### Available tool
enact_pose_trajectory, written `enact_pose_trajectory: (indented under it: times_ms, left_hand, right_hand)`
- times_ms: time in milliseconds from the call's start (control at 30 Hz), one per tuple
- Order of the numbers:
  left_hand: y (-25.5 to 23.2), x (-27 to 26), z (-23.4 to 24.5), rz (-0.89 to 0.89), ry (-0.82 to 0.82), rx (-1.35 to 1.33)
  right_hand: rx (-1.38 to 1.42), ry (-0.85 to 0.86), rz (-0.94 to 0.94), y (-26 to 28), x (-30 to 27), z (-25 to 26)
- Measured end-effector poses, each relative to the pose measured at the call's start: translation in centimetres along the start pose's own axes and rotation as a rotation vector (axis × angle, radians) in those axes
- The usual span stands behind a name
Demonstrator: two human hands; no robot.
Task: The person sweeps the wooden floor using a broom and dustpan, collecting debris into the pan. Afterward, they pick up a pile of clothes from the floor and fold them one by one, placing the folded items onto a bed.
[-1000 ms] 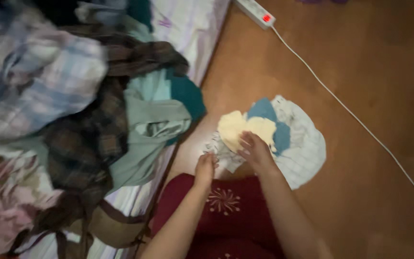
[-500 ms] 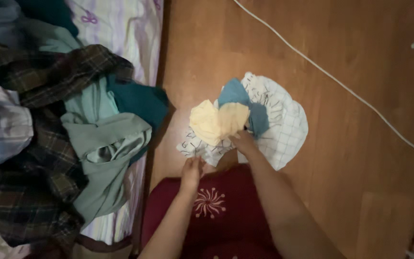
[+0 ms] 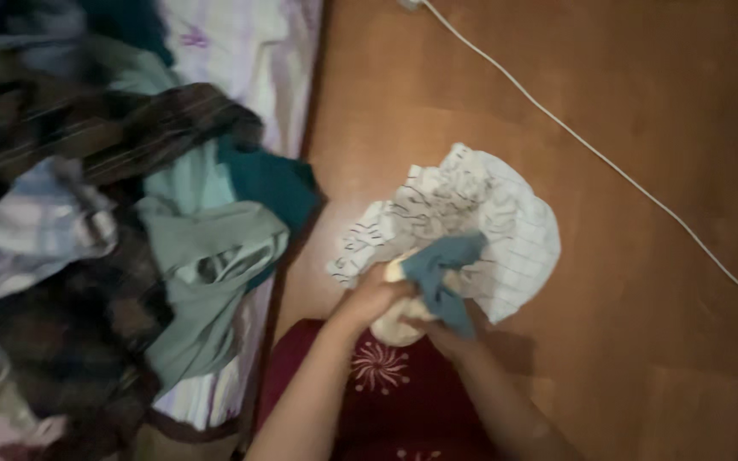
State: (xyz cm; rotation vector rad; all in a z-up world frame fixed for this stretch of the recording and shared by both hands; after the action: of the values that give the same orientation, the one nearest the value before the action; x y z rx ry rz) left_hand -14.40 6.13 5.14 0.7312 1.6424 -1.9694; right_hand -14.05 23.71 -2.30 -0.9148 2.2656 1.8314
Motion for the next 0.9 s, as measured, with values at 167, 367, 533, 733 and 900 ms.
enact_pose_trajectory:
  times_ms: [167, 367, 533, 733, 900]
  left_hand:
    - [0.5, -3.1, -0.8, -0.213, -0.471, -0.001]
    - [11.2, -2.9, 0.0, -0.067, -0.676, -0.087]
    - [17.5, -1.3, 0.1, -0.286, -0.801, 0.117]
    - [17.2, -1.9, 2.6, -0.068, -0.728, 0.097]
    - [13.5, -4.0, 2.1, 0.071, -0.641, -0.028]
  right_hand:
    - [0.737, -0.131, -0.098, 0.7, 0.9, -2.9]
    - [0.482, 0.248, -0.072, 14.7, -1.1, -13.3]
    - [0.676, 0.925, 0.158, 20.1, -4.1, -17.5]
    - [0.357, -0.043, -0.36, -0.6, 5.8, -7.1]
    - [-0.115, -0.24, -0.487, -12.3, 7.8, 4.2]
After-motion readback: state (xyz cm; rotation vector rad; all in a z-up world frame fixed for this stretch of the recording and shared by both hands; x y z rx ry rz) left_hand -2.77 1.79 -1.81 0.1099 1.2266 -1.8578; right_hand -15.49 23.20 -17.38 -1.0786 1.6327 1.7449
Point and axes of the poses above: each hand's wrist, its own x-axis towards the middle knuckle, its own z-axis out of the back of the hand, y = z × x, the point moved 2 cm from there along x, towards the middle knuckle, and after that the axes turned 6 degrees about x, right-handed, at the moved point
